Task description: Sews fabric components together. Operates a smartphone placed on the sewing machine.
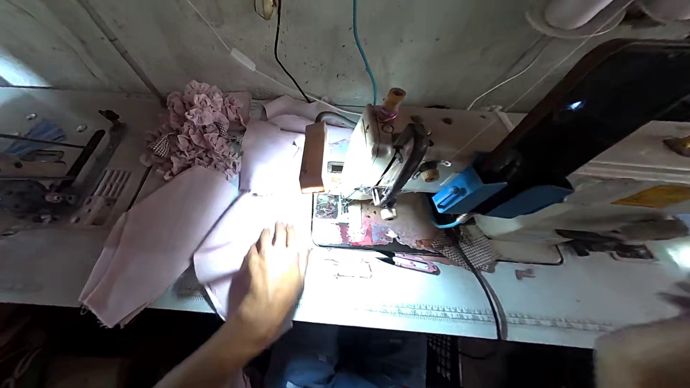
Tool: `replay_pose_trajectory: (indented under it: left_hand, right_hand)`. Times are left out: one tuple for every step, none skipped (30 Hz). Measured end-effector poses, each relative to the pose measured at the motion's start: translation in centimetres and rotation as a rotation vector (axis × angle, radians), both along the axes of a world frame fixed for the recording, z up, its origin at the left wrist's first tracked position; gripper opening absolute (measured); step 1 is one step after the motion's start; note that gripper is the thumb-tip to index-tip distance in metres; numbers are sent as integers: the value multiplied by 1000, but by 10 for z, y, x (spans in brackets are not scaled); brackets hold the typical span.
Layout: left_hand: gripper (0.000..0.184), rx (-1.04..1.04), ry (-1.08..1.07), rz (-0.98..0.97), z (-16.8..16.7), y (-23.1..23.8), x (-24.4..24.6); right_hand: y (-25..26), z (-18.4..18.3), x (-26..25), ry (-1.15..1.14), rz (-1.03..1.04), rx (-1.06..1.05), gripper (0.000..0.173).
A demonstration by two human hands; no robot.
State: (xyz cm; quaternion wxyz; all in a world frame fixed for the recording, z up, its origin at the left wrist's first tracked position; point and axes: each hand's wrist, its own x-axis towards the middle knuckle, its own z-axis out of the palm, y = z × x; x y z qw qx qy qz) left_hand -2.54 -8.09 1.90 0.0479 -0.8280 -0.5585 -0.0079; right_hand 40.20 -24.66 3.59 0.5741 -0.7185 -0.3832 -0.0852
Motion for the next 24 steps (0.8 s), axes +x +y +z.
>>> replay_pose_trajectory:
  left_hand:
    - [63, 48, 4, -14, 4, -20, 1]
    - [61, 79, 9, -24, 6, -35, 2]
    - [61, 94, 27, -32, 8, -43, 3]
    - [59, 104, 36, -39, 7, -46, 3]
    - [55, 109, 41, -41, 6, -46, 1]
    - [49, 116, 45, -43, 5, -45, -2]
    - [41, 111, 45, -42, 5, -46, -6]
    - [34, 105, 28, -43, 6, -48, -12]
    - [29, 94, 10, -47, 7, -50, -17]
    - [25, 90, -13, -55, 8, -52, -22]
    - [23, 100, -36, -65, 7, -53, -26]
    - [20, 122, -57, -77, 6, -54, -29]
    - [18, 145, -77, -87, 3, -54, -31]
    - [17, 162, -95, -91, 1, -55, -32]
    - [16, 173, -112, -88, -1, -55, -32]
    - [16, 187, -127, -81, -3, -55, -31]
    - [16, 197, -136, -74, -5, -55, -31]
    - [17, 205, -145, -70, -7, -55, -32]
    - [17, 209, -151, -67, -8, -55, -33]
    - [17, 214, -155, -63, -8, -55, -33]
    - [17, 215, -160, -58, -8, -55, -34]
    - [18, 217, -165, -53, -8, -55, -34]
    - [18, 222, -168, -48, -8, -55, -33]
    - [18, 227, -170, -46, -9, -55, -33]
  right_hand:
    - [1, 4, -48, -163, 157, -67, 30]
    - [5, 5, -91, -315, 292, -202, 30]
    - [15, 3, -126, -438, 376, -333, 34]
    - [27, -2, -150, -529, 421, -461, 41]
    - [37, -9, -162, -578, 446, -584, 47]
    - [47, -16, -166, -609, 464, -669, 48]
    - [55, -24, -164, -648, 480, -705, 43]
    - [60, -30, -161, -711, 485, -710, 37]
    - [62, -34, -157, -786, 485, -695, 33]
    - [64, -35, -154, -851, 484, -664, 30]
    - [65, -35, -153, -875, 492, -628, 28]
    - [66, -32, -156, -847, 514, -598, 28]
    - [68, -29, -162, -782, 551, -578, 29]
    - [70, -26, -172, -702, 600, -562, 32]
    - [74, -22, -183, -638, 653, -566, 34]
    - [79, -19, -195, -608, 705, -585, 36]
    - [85, -18, -207, -609, 752, -604, 38]
    - [90, -19, -220, -623, 792, -613, 39]
    - [97, -22, -233, -647, 821, -606, 37]
    - [103, -26, -245, -679, 835, -585, 33]
    - [108, -30, -255, -713, 839, -562, 30]
    - [114, -34, -264, -744, 833, -535, 27]
    - [118, -37, -268, -771, 823, -513, 25]
    - [120, -39, -270, -784, 818, -499, 24]
